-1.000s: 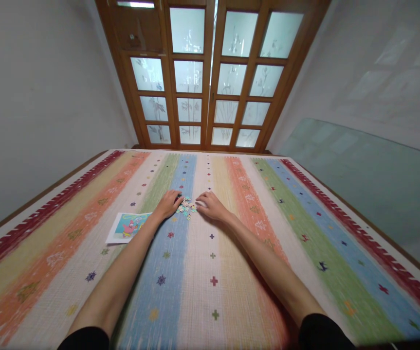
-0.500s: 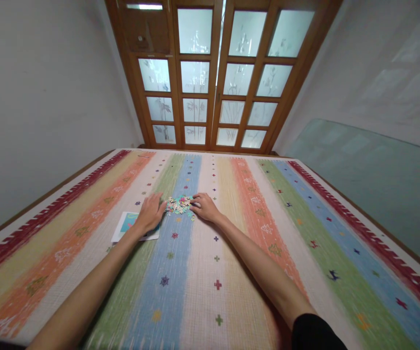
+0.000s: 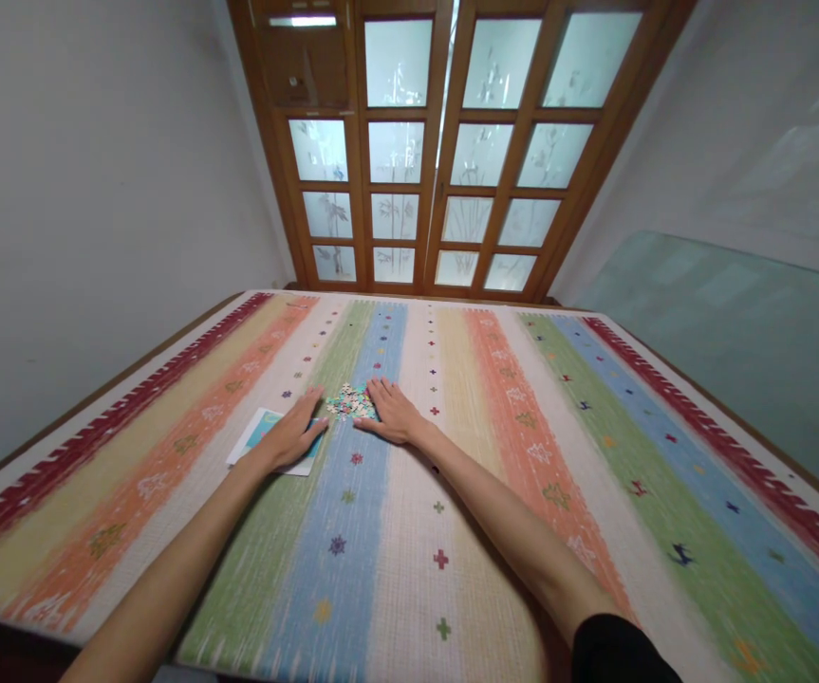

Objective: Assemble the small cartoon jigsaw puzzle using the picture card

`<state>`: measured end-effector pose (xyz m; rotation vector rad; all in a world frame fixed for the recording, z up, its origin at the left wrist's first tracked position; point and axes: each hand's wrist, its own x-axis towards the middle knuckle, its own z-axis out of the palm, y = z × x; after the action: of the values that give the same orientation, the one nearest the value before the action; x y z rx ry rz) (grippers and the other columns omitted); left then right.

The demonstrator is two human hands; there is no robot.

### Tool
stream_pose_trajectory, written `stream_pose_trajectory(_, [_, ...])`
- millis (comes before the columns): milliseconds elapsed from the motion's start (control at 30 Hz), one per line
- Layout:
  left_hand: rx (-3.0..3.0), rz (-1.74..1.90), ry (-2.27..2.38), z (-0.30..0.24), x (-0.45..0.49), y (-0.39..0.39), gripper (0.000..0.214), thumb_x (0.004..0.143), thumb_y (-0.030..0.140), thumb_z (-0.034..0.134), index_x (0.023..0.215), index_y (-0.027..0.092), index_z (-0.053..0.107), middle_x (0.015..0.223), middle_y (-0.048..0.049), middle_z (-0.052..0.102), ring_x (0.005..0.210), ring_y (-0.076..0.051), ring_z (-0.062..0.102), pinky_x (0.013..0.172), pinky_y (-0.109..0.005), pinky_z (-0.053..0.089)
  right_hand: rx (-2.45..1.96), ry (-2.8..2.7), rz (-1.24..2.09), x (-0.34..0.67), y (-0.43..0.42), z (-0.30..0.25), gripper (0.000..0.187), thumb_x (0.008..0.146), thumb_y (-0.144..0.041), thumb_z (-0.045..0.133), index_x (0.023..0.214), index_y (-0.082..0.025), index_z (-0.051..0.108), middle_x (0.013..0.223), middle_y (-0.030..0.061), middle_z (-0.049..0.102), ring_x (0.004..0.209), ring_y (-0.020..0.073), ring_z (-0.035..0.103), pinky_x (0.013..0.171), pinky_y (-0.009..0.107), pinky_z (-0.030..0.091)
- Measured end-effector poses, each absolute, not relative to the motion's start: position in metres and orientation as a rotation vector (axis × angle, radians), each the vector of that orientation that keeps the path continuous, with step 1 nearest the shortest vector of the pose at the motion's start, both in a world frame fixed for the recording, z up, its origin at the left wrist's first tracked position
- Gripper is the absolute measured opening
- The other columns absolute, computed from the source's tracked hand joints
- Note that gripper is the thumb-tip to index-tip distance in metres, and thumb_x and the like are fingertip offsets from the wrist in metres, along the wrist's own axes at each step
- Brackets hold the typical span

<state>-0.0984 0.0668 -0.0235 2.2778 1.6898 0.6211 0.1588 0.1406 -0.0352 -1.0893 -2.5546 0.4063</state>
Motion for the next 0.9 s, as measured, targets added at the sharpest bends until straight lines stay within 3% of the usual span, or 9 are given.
stream_pose_trajectory(167, [2.165, 0.755, 1.820, -0.011, -0.102, 0.078, 0.067, 0.101, 0.047, 0.025, 0.154, 0.006, 0.034, 0.162, -0.0188, 0.035, 0.153, -0.029, 0.027, 0.126, -0.052, 0.020, -1.203, -2.561, 0.348, 0.126, 0.147, -0.026, 0.103, 0.088, -0.083, 0.041, 0.160, -0.012, 0.028, 0.166, 0.0212, 0.022, 0.154, 0.0437, 0.014, 0.123, 0.062, 0.013])
stream_pose_trajectory(267, [2.103, 0.824, 1.842, -0.006, -0.105, 0.085, 0.066, 0.101, 0.047, 0.026, 0.152, 0.007, 0.037, 0.159, -0.0188, 0.040, 0.150, -0.029, 0.034, 0.124, -0.050, 0.026, -1.092, -2.587, 0.349, 0.111, 0.153, -0.027, 0.091, 0.090, -0.076, 0.050, 0.156, -0.015, 0.039, 0.164, 0.0203, 0.031, 0.152, 0.0408, 0.024, 0.122, 0.059, 0.019])
stream_pose_trajectory(400, [2.091, 0.885, 1.817, -0.004, -0.100, 0.092, 0.062, 0.100, 0.044, 0.029, 0.148, 0.008, 0.043, 0.153, -0.0183, 0.049, 0.144, -0.028, 0.044, 0.120, -0.048, 0.033, -0.883, -2.540, 0.396, 0.098, 0.161, -0.032, 0.058, 0.095, -0.057, 0.059, 0.137, -0.017, 0.059, 0.149, 0.0187, 0.052, 0.144, 0.0325, 0.043, 0.119, 0.050, 0.031])
stream_pose_trajectory(500, [2.073, 0.864, 1.839, -0.004, -0.092, 0.098, 0.059, 0.099, 0.039, 0.029, 0.145, 0.007, 0.047, 0.150, -0.0187, 0.053, 0.140, -0.028, 0.049, 0.119, -0.047, 0.035, -0.765, -2.462, 0.479, 0.092, 0.164, -0.035, 0.045, 0.096, -0.050, 0.062, 0.128, -0.019, 0.063, 0.137, 0.0163, 0.062, 0.132, 0.0276, 0.054, 0.113, 0.043, 0.040])
stream_pose_trajectory(733, [2.040, 0.815, 1.907, -0.006, -0.085, 0.107, 0.056, 0.099, 0.035, 0.030, 0.145, 0.009, 0.048, 0.149, -0.0169, 0.054, 0.139, -0.028, 0.051, 0.118, -0.047, 0.036, -0.782, -1.941, 0.902, 0.095, 0.171, -0.030, 0.040, 0.099, -0.050, 0.053, 0.123, -0.021, 0.068, 0.127, 0.0120, 0.069, 0.122, 0.0247, 0.060, 0.110, 0.043, 0.042])
stream_pose_trajectory(900, [2.029, 0.697, 1.963, -0.008, -0.072, 0.105, 0.070, 0.094, 0.054, 0.046, 0.148, 0.009, 0.046, 0.157, -0.0197, 0.044, 0.148, -0.037, 0.035, 0.121, -0.054, 0.026, -0.829, -1.480, 1.107, 0.133, 0.183, -0.018, 0.057, 0.098, -0.066, 0.037, 0.111, -0.023, 0.072, 0.120, 0.0112, 0.072, 0.118, 0.0260, 0.063, 0.108, 0.048, 0.044])
